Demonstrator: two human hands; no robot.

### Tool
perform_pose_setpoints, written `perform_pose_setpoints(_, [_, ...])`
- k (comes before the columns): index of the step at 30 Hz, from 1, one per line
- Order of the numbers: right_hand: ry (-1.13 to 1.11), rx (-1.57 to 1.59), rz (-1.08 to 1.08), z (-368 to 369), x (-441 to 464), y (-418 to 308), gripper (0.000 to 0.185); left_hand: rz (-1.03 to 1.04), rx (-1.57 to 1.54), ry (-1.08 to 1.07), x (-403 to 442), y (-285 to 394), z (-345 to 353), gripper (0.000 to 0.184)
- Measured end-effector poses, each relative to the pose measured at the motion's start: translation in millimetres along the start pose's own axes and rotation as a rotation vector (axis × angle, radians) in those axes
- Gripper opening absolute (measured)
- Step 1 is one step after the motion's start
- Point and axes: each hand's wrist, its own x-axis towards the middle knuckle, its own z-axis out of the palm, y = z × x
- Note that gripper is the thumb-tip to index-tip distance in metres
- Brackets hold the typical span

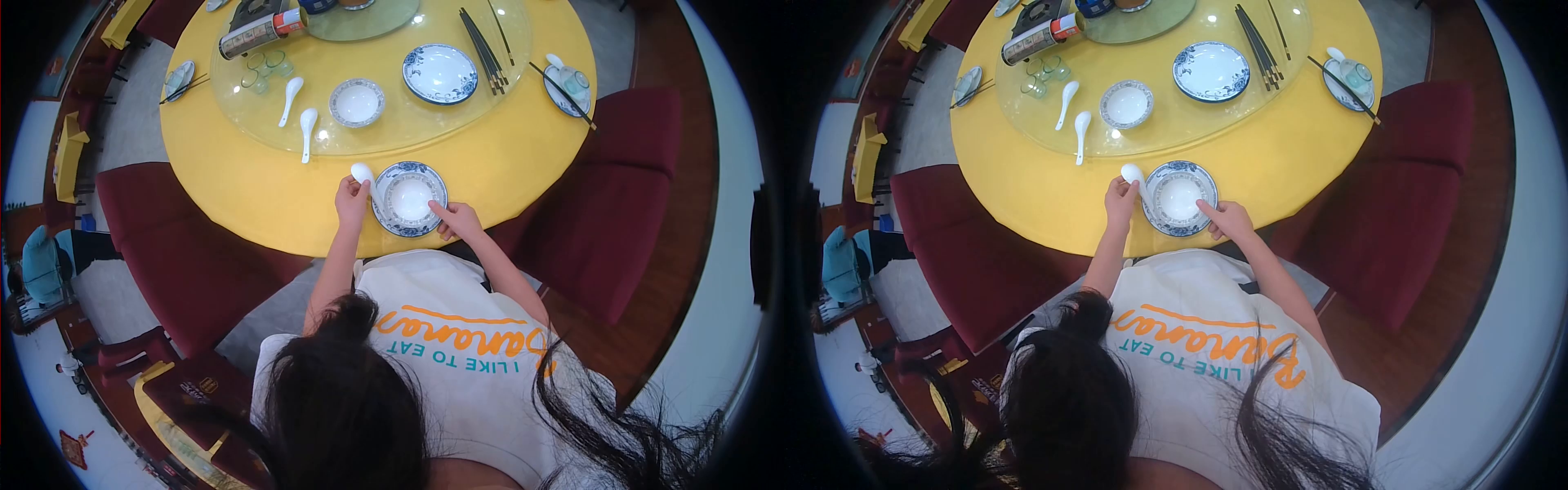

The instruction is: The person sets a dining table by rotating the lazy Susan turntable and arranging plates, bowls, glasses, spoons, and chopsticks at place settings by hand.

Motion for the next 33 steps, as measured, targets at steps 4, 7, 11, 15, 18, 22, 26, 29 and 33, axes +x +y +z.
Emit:
perform_pose_setpoints(4, [-0.008,0.013,0.002,-0.1,2.0,1.4,0.059,-0.027,0.05,-0.196,-8.4,10.0,-13.3,0.031])
perform_pose_setpoints(7, [-0.008,0.018,0.007,-0.3,4.0,3.1,0.059,0.01,0.158,-0.239,-14.4,7.3,-15.4,0.031])
perform_pose_setpoints(11, [-0.007,0.018,0.011,-0.7,2.9,1.9,0.058,0.118,0.299,-0.223,-20.7,9.0,-9.6,0.027])
perform_pose_setpoints(15, [-0.013,0.037,0.005,-1.3,2.3,4.6,0.058,0.17,0.426,-0.189,-26.9,16.4,-5.2,0.027])
perform_pose_setpoints(18, [-0.009,0.029,0.001,-0.8,2.6,5.5,0.058,0.196,0.422,-0.171,-28.6,16.7,-4.3,0.027])
perform_pose_setpoints(22, [-0.01,0.024,-0.001,-1.1,2.6,5.4,0.059,0.235,0.463,-0.15,-31.6,18.5,-4.5,0.027])
perform_pose_setpoints(26, [-0.026,0.036,-0.016,-2.3,-0.3,3.3,0.06,0.243,0.41,-0.122,-32.6,12.6,-4.1,0.027])
perform_pose_setpoints(29, [-0.068,0.024,-0.023,-5.4,-4.3,-1.0,0.061,0.226,0.371,-0.099,-33.5,9.7,-3.7,0.026])
perform_pose_setpoints(33, [-0.178,-0.03,0.06,-21.1,-2.3,-8.6,0.059,0.17,0.352,-0.083,-36.9,17.8,-4.4,0.023])
